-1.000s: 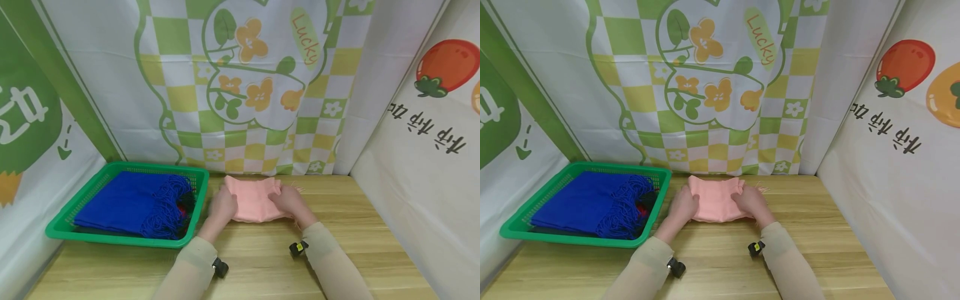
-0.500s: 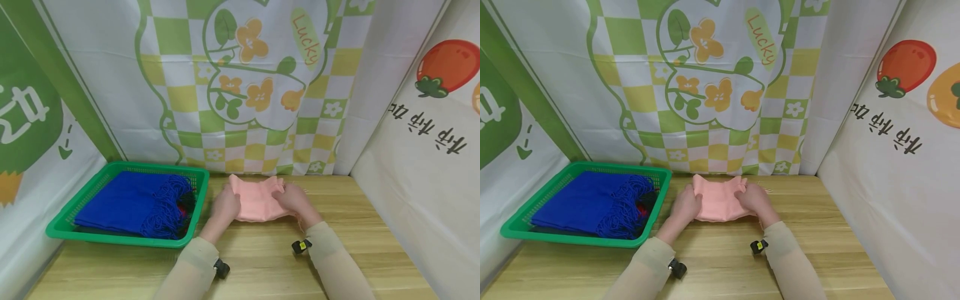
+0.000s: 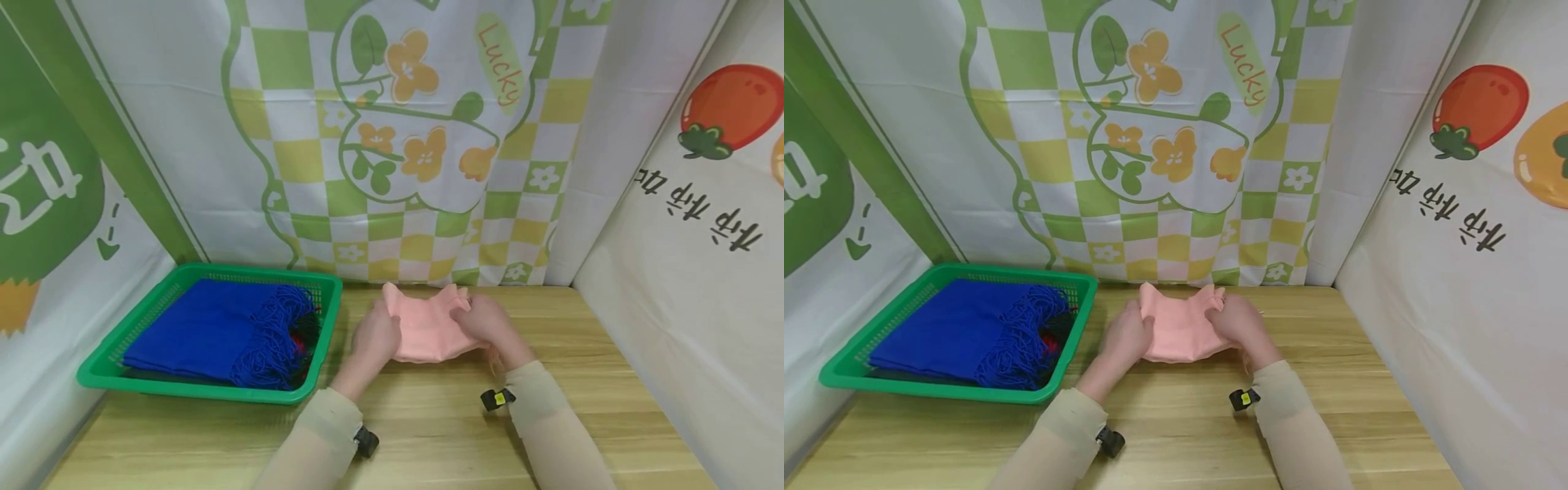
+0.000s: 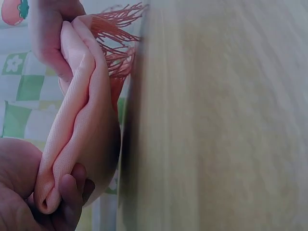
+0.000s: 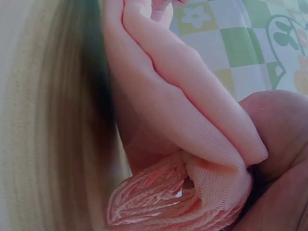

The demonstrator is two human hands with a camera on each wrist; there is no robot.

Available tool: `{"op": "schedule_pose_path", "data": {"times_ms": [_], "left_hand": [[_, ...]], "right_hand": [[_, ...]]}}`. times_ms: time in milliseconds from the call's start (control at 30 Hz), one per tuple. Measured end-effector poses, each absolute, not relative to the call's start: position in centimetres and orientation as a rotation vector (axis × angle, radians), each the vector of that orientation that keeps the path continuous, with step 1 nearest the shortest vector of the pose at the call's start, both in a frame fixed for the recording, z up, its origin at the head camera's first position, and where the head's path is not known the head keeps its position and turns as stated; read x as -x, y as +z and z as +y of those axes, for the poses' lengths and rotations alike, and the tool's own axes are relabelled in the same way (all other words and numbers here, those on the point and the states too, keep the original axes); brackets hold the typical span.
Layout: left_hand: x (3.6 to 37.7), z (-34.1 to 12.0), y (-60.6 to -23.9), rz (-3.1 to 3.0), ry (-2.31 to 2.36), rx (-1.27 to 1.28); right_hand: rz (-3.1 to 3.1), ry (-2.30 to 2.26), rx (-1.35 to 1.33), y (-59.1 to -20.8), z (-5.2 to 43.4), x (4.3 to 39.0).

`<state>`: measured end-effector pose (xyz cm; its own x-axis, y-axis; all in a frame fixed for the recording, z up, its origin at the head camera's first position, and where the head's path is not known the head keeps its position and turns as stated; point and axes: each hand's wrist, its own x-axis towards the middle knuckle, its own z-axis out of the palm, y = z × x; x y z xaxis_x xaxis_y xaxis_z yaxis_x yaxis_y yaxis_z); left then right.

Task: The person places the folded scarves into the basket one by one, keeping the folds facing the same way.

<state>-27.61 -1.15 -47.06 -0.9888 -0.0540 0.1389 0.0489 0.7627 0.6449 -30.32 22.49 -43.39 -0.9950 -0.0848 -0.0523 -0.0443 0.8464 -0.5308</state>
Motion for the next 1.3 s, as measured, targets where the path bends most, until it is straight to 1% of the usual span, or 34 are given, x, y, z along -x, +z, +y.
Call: {"op": "schedule_pose_path", "data": {"times_ms": [433,1300], "left_hand": [[26.4,-0.9,-44.4,-2.763,-0.986,0.023],[24.4,-4.0,-40.4,-2.752,-0.909,0.033]], "right_hand": [[3.004,-0.851,0.198,-41.2,22.9,29.3],[3.071,-0.930,0.260,-39.0,20.6,26.7]]}}
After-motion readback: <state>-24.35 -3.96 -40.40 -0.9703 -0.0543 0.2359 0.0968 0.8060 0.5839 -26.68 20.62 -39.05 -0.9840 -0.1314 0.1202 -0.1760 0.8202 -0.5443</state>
